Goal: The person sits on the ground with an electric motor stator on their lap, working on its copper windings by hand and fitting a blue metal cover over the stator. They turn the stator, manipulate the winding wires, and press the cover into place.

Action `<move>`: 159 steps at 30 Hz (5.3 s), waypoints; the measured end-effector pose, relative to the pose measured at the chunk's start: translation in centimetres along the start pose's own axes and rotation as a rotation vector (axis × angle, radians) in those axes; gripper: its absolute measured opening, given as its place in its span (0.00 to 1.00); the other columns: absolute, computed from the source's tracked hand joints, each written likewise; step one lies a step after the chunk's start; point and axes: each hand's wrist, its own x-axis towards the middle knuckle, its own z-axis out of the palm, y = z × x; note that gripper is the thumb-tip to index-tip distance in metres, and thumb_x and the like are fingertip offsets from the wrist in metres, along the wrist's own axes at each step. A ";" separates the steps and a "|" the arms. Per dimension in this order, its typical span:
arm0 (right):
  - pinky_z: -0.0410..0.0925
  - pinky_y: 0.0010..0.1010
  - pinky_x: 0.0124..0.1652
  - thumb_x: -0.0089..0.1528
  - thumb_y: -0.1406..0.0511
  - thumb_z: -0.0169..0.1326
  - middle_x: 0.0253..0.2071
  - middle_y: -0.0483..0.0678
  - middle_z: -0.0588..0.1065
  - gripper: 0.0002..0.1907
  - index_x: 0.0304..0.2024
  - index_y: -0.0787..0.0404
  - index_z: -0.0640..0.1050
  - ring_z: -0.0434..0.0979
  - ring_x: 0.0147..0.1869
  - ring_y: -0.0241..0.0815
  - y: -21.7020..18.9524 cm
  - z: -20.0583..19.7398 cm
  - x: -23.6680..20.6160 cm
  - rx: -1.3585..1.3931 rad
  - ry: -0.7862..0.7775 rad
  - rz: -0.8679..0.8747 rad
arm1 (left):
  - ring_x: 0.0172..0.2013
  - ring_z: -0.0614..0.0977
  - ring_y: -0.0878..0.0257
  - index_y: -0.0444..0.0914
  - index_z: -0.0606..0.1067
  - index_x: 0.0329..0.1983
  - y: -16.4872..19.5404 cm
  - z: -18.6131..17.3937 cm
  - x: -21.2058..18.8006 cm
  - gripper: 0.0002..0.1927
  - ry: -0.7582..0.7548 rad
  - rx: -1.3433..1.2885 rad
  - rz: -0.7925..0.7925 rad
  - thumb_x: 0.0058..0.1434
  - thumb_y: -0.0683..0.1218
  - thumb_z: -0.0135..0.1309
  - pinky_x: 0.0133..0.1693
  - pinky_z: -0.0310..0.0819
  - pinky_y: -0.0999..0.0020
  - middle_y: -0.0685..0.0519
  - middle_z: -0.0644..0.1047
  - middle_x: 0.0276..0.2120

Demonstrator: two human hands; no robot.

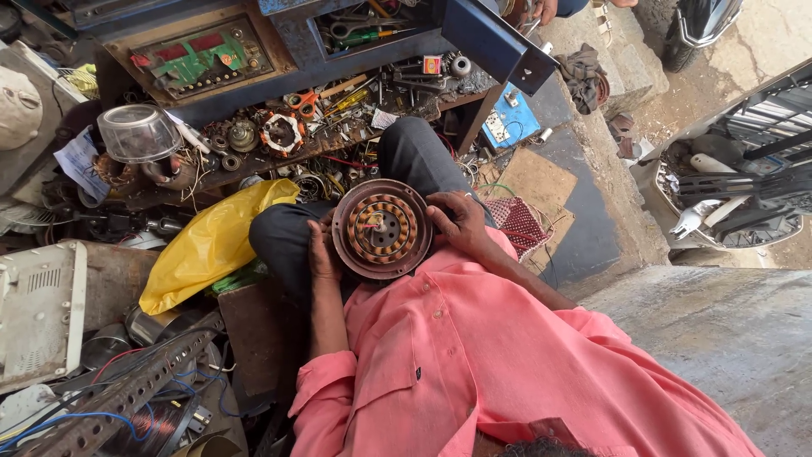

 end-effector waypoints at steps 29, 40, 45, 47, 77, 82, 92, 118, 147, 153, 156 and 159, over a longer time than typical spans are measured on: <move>0.72 0.35 0.44 0.64 0.58 0.61 0.40 0.50 0.81 0.15 0.48 0.60 0.82 0.81 0.43 0.47 0.1 -0.1 0.1 -0.004 -0.011 0.016 | 0.44 0.78 0.69 0.33 0.78 0.52 0.7 2.4 2.4 0.14 0.133 0.734 0.339 0.74 0.48 0.52 0.49 0.74 0.74 0.54 0.80 0.44; 0.72 0.34 0.44 0.62 0.57 0.64 0.40 0.50 0.81 0.17 0.48 0.61 0.82 0.80 0.42 0.46 0.2 0.0 0.1 0.049 -0.003 -0.012 | 0.45 0.79 0.68 0.32 0.77 0.52 1.4 3.1 1.8 0.15 0.149 0.683 0.354 0.71 0.47 0.56 0.50 0.75 0.74 0.52 0.80 0.45; 0.72 0.34 0.44 0.60 0.55 0.66 0.40 0.50 0.81 0.21 0.48 0.62 0.81 0.80 0.43 0.45 0.6 -0.1 -0.1 0.057 0.001 -0.054 | 0.42 0.80 0.67 0.31 0.77 0.51 1.6 3.1 1.8 0.15 0.167 0.680 0.328 0.70 0.48 0.57 0.47 0.76 0.74 0.52 0.80 0.43; 0.72 0.34 0.44 0.60 0.54 0.66 0.40 0.50 0.81 0.22 0.49 0.62 0.81 0.80 0.43 0.45 0.6 -0.1 -0.1 0.072 -0.008 -0.062 | 0.43 0.80 0.68 0.31 0.77 0.52 1.6 3.1 1.8 0.15 0.179 0.688 0.329 0.70 0.48 0.57 0.47 0.76 0.74 0.51 0.80 0.43; 0.72 0.32 0.42 0.61 0.56 0.67 0.39 0.48 0.80 0.19 0.48 0.61 0.81 0.80 0.41 0.42 1.5 0.2 -0.3 0.068 0.017 -0.087 | 0.43 0.80 0.67 0.31 0.76 0.52 0.9 1.9 1.9 0.14 0.171 0.642 0.332 0.69 0.45 0.58 0.48 0.77 0.74 0.50 0.80 0.44; 0.72 0.31 0.41 0.61 0.56 0.67 0.37 0.47 0.80 0.19 0.48 0.60 0.82 0.79 0.40 0.41 1.4 0.2 -0.2 0.083 -0.011 -0.029 | 0.42 0.80 0.68 0.31 0.76 0.52 0.8 1.7 2.0 0.13 0.185 0.662 0.333 0.69 0.44 0.58 0.47 0.78 0.74 0.50 0.80 0.44; 0.72 0.29 0.42 0.61 0.57 0.67 0.38 0.47 0.80 0.19 0.49 0.60 0.82 0.79 0.40 0.39 1.3 0.4 -0.2 0.095 -0.015 -0.002 | 0.41 0.81 0.68 0.31 0.77 0.52 0.8 1.8 2.0 0.12 0.181 0.674 0.356 0.69 0.43 0.58 0.45 0.79 0.74 0.51 0.81 0.43; 0.74 0.27 0.40 0.63 0.59 0.65 0.39 0.47 0.81 0.17 0.50 0.61 0.81 0.81 0.39 0.37 1.6 0.4 0.0 0.127 -0.050 0.003 | 0.38 0.82 0.69 0.31 0.76 0.52 0.5 1.6 2.3 0.13 0.176 0.664 0.342 0.68 0.43 0.59 0.43 0.80 0.75 0.51 0.81 0.40; 0.72 0.32 0.42 0.63 0.58 0.64 0.38 0.49 0.80 0.16 0.48 0.61 0.82 0.80 0.40 0.43 1.1 -0.3 0.0 0.061 -0.038 -0.014 | 0.43 0.83 0.65 0.30 0.75 0.55 -0.5 0.4 2.4 0.16 0.160 0.583 0.309 0.67 0.41 0.60 0.48 0.81 0.71 0.47 0.81 0.45; 0.73 0.32 0.43 0.63 0.58 0.64 0.38 0.49 0.80 0.16 0.48 0.61 0.81 0.81 0.41 0.44 0.9 -0.5 0.0 0.059 -0.043 -0.031 | 0.45 0.83 0.65 0.29 0.73 0.56 -0.6 -0.1 2.4 0.16 0.160 0.571 0.297 0.68 0.39 0.59 0.50 0.80 0.72 0.46 0.80 0.47; 0.73 0.33 0.44 0.64 0.58 0.63 0.40 0.49 0.81 0.16 0.48 0.60 0.81 0.82 0.43 0.45 0.8 -0.6 -0.3 0.059 -0.045 -0.024 | 0.44 0.83 0.63 0.28 0.73 0.56 -0.6 -0.4 2.3 0.15 0.115 0.530 0.299 0.68 0.39 0.59 0.50 0.80 0.71 0.45 0.80 0.46; 0.73 0.35 0.43 0.62 0.56 0.64 0.38 0.49 0.80 0.17 0.47 0.59 0.82 0.81 0.42 0.47 0.7 -0.6 -0.4 0.050 -0.052 0.011 | 0.39 0.80 0.61 0.28 0.73 0.56 -0.5 -0.7 2.2 0.17 0.204 0.545 0.212 0.66 0.39 0.60 0.39 0.75 0.68 0.44 0.79 0.44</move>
